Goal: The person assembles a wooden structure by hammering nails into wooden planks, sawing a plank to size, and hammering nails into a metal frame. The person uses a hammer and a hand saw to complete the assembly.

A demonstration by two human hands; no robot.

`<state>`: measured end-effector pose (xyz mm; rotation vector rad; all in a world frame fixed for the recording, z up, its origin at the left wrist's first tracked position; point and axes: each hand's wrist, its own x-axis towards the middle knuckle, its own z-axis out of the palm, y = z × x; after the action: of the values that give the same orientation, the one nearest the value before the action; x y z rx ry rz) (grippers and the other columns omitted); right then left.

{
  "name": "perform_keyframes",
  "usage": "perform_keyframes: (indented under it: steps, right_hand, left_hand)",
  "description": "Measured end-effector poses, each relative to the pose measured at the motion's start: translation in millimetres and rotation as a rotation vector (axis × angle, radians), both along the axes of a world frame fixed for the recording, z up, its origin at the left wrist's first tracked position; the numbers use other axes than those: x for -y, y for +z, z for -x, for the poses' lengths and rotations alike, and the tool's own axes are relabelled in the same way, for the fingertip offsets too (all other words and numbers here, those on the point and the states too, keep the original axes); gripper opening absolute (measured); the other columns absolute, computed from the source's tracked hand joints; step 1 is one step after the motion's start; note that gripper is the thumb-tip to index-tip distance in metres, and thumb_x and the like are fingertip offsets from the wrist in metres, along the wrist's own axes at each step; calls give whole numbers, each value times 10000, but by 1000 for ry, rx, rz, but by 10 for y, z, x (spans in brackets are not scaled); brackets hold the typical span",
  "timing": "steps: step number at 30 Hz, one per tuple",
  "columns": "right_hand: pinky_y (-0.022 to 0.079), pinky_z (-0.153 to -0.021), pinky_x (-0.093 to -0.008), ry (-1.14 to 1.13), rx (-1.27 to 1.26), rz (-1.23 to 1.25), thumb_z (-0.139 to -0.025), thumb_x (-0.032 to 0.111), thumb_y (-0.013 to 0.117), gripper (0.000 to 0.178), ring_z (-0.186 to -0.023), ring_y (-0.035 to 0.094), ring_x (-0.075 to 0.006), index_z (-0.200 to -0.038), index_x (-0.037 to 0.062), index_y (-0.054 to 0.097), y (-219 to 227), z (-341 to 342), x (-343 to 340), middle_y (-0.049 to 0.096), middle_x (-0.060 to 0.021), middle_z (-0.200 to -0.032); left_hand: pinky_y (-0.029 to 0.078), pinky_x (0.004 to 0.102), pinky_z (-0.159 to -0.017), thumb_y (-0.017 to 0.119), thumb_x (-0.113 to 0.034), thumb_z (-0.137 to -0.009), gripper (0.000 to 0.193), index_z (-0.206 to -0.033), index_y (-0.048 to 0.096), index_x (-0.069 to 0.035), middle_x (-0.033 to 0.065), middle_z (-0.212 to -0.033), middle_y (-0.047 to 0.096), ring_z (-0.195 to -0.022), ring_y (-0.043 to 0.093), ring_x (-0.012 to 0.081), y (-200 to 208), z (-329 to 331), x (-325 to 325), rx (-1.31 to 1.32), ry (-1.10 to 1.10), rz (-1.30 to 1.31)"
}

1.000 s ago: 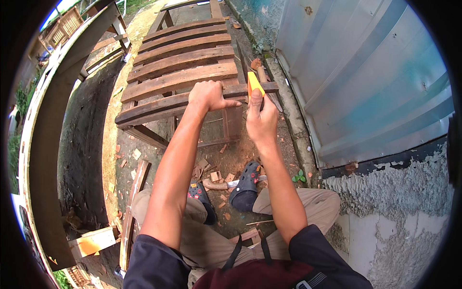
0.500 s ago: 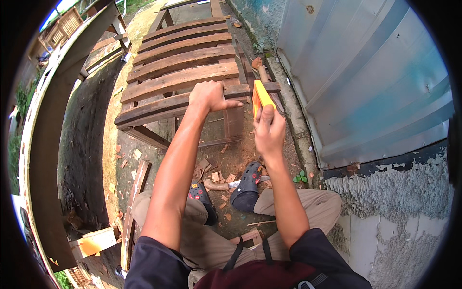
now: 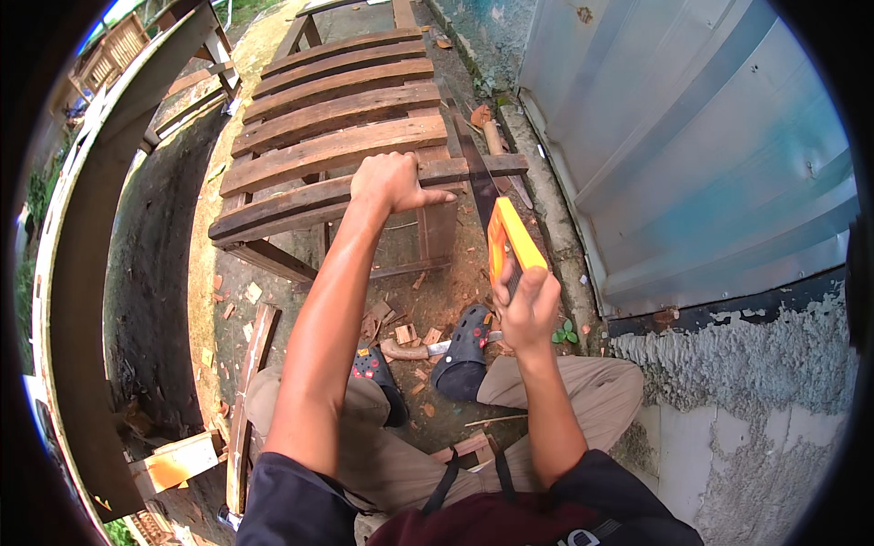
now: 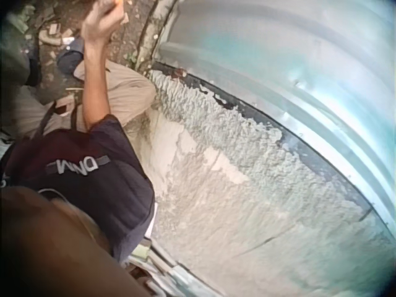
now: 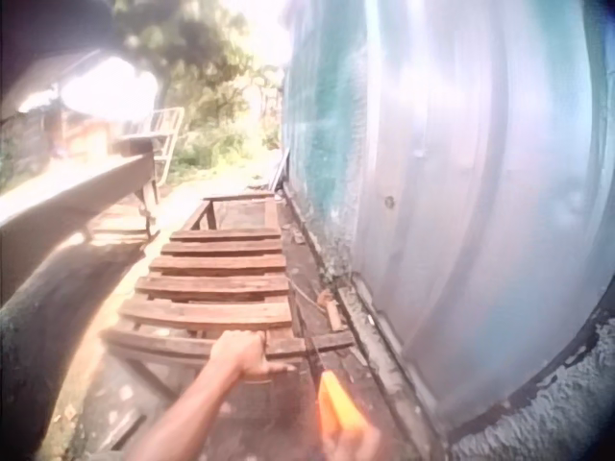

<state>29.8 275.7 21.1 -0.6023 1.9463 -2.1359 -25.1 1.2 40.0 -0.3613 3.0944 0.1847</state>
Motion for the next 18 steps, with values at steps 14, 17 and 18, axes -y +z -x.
perform_keyframes:
  steps: [14,17,18]
  right_hand:
    - [333,-470,-203,-73,6,-95,-911,834,360,974,-524,479,-43,-1042,-99,603,-97,-757,-617,509,5,-621]
    - [389,-504,-323,-75,-165,-57,-1045,585,466,635,-534,528,-146,-933,-27,593,-180,324,403,553,-43,-638]
    - [410,-519,-351,-136,-254,-110,-1060,555,460,598,-540,542,-175,-905,-9,580,-5,550,701,564,-72,-638]
  left_hand:
    - [579,485,-796,681,-906,-608,1010,-943,703,47,245,-841,733,-860,736,399,22,-31,16,43,40,-17]
    - [579,488,-782,679,-912,-601,1014,-933,701,45,247,-844,733,-860,733,405,25,33,-11,-2,9,-3]
    - [579,489,-770,678,-913,-600,1007,-919,698,42,247,-839,731,-852,729,412,51,50,-17,-2,5,-18]
